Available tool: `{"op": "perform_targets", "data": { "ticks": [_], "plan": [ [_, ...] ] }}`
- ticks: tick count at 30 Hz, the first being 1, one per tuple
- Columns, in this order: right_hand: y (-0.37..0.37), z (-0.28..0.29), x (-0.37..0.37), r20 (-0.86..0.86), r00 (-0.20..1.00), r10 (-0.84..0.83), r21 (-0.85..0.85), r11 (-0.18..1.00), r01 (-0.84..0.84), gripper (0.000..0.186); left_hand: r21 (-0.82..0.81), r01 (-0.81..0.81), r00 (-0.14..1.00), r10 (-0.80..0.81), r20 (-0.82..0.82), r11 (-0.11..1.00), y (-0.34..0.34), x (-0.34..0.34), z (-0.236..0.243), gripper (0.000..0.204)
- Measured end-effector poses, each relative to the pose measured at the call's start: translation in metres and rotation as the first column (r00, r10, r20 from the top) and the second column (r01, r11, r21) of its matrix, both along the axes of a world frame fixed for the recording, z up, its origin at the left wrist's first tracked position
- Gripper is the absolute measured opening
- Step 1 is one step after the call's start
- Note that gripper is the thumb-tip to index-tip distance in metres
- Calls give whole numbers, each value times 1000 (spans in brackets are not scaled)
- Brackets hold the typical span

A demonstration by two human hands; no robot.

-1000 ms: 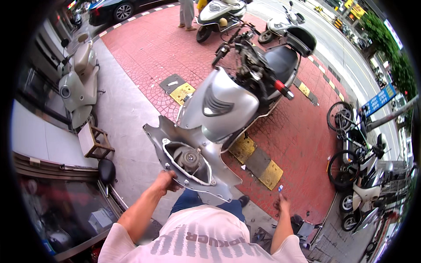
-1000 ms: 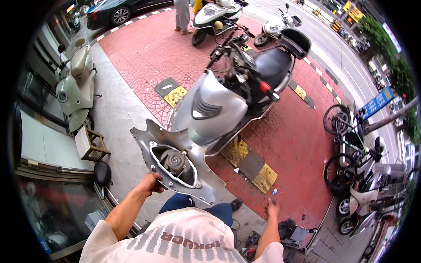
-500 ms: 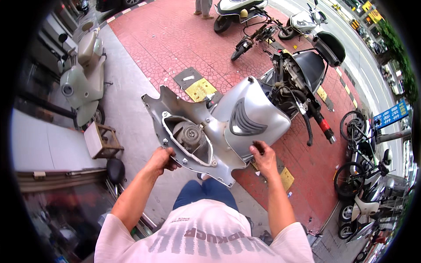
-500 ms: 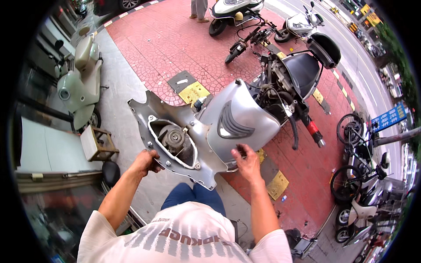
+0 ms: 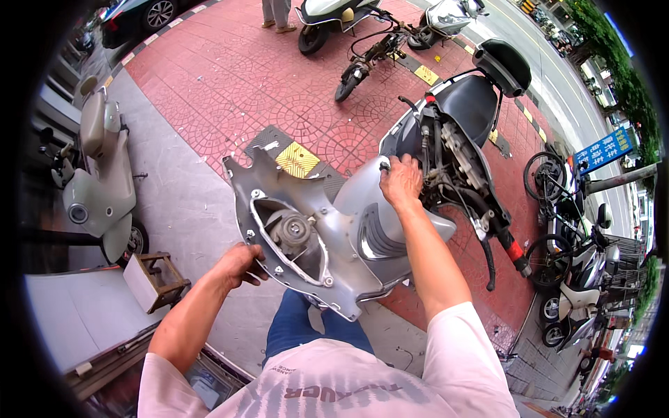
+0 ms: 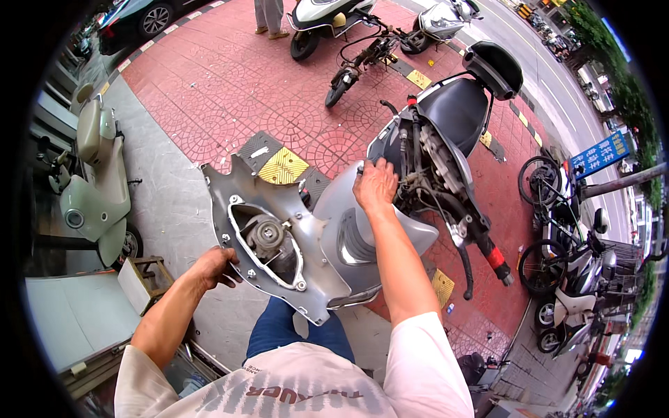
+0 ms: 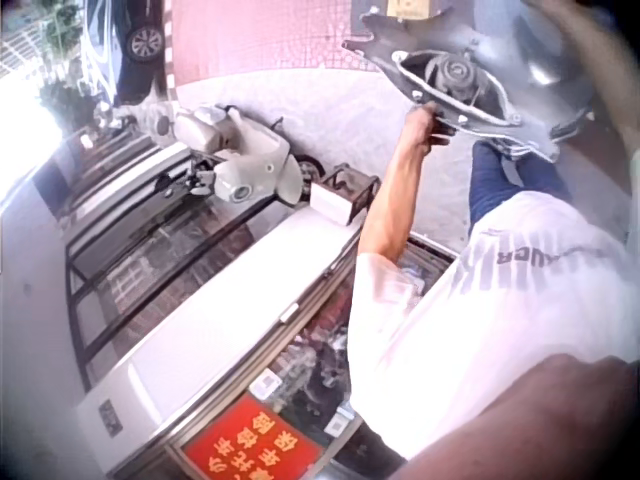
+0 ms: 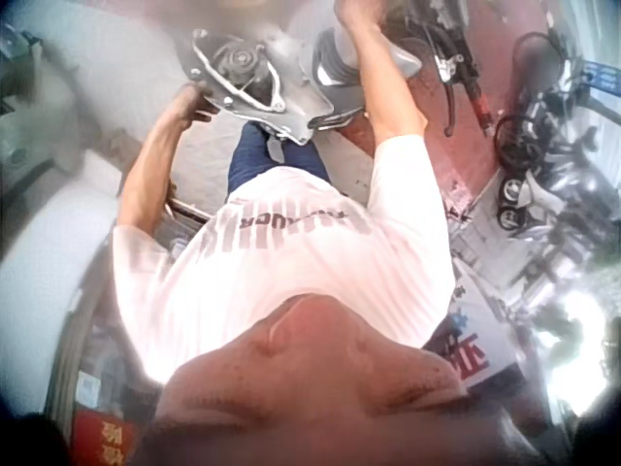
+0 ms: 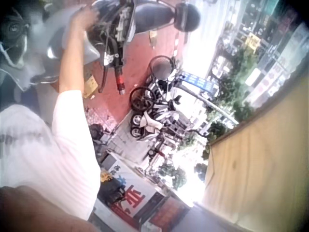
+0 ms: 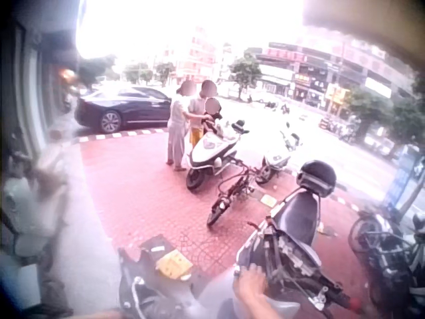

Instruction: The person removes a light housing from a motorcycle, takes it inside to a workbench to remove a component from the back, and then returns to the motorcycle to install the component and housing back onto the front of the vehicle.

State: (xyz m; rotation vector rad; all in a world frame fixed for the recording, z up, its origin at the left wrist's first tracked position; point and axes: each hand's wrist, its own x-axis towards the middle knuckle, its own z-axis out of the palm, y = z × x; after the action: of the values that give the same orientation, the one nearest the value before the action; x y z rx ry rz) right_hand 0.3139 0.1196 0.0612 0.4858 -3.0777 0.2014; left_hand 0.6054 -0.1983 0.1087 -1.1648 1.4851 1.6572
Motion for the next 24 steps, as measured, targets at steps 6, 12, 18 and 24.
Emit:
{"op": "perform_targets", "data": {
  "ticks": [6, 12, 18, 24],
  "plan": [
    [-8, -15, -37, 148, 987, -56, 320, 948, 6, 46, 196, -10, 998, 21, -52, 980, -17, -65, -6, 32],
    [23, 26, -16, 301, 951, 76, -382, 923, 47, 37, 86, 41, 987, -27, -158, 995, -8, -115, 15, 36],
    [63, 95, 18, -5, 985, 173, -658, 741, -133, 38, 12, 264, 948, -257, -190, 965, 22, -167, 64, 34],
    [89, 108, 28, -76, 945, 317, -708, 651, -275, 38, -83, 485, 870, -490, -50, 871, 97, -213, 115, 27]
  ]
}}
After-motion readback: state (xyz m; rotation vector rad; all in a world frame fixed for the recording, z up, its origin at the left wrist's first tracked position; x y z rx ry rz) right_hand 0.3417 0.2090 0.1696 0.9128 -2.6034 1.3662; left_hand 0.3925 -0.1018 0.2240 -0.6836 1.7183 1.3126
